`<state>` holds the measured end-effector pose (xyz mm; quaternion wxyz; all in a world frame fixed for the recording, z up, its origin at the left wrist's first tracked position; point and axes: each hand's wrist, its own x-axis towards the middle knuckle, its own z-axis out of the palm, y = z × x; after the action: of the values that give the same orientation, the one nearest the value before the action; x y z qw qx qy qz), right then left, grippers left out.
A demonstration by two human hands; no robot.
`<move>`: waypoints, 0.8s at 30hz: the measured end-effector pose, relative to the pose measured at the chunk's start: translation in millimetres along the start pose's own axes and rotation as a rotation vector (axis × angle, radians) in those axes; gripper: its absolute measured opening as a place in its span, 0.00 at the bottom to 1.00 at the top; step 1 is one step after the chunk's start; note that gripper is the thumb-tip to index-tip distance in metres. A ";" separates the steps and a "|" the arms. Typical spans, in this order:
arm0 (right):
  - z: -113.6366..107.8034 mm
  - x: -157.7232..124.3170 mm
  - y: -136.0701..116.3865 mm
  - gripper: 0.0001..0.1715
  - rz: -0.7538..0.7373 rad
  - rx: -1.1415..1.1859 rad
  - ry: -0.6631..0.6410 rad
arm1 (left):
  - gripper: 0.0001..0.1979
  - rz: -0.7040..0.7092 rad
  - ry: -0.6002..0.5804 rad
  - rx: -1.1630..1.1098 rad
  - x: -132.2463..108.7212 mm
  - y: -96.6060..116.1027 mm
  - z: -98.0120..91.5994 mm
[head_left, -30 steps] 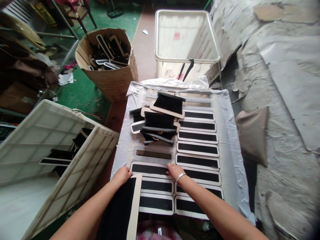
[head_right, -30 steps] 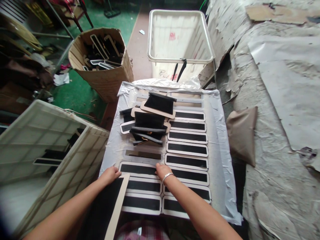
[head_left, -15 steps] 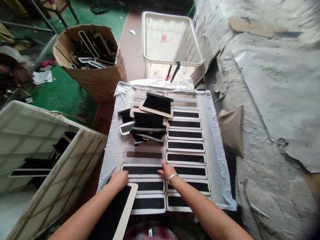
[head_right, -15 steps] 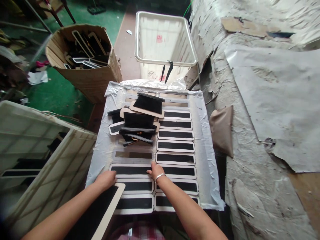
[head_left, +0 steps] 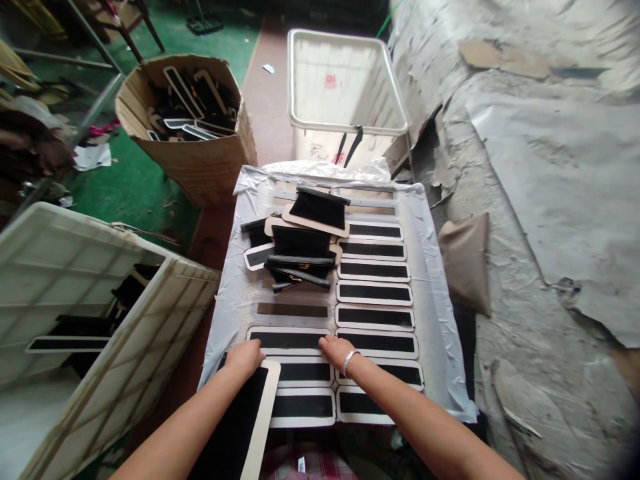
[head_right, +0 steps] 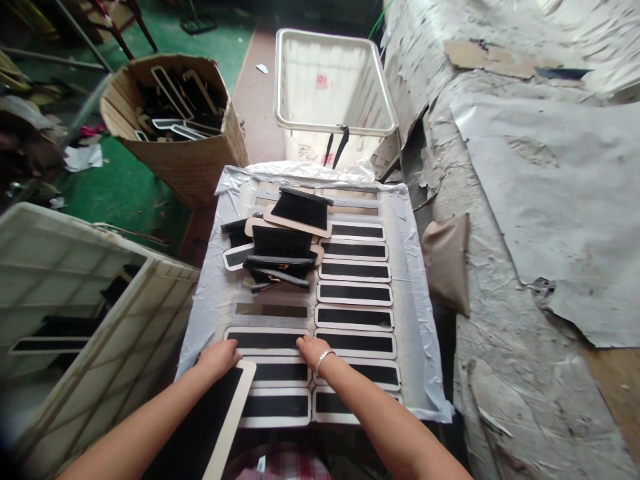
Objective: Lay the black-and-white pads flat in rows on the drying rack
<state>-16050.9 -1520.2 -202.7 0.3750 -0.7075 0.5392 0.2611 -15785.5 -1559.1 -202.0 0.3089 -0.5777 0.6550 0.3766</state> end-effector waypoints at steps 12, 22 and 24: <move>-22.5 -3.1 -17.0 0.11 0.015 0.331 -0.030 | 0.14 0.073 0.117 -0.261 -0.1 -8.5 -25.9; -30.5 -60.6 -112.5 0.27 -0.244 1.651 -0.320 | 0.23 0.195 0.577 -0.998 -28.5 34.0 -65.4; -42.9 -66.2 -107.1 0.24 -0.234 1.385 -0.179 | 0.26 0.252 0.571 -1.255 -41.7 33.5 -67.3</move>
<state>-15968.4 -1502.8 -99.8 0.8073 -0.3352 0.4689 -0.1267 -15810.7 -1592.8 -127.1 -0.3131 -0.6427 0.4314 0.5502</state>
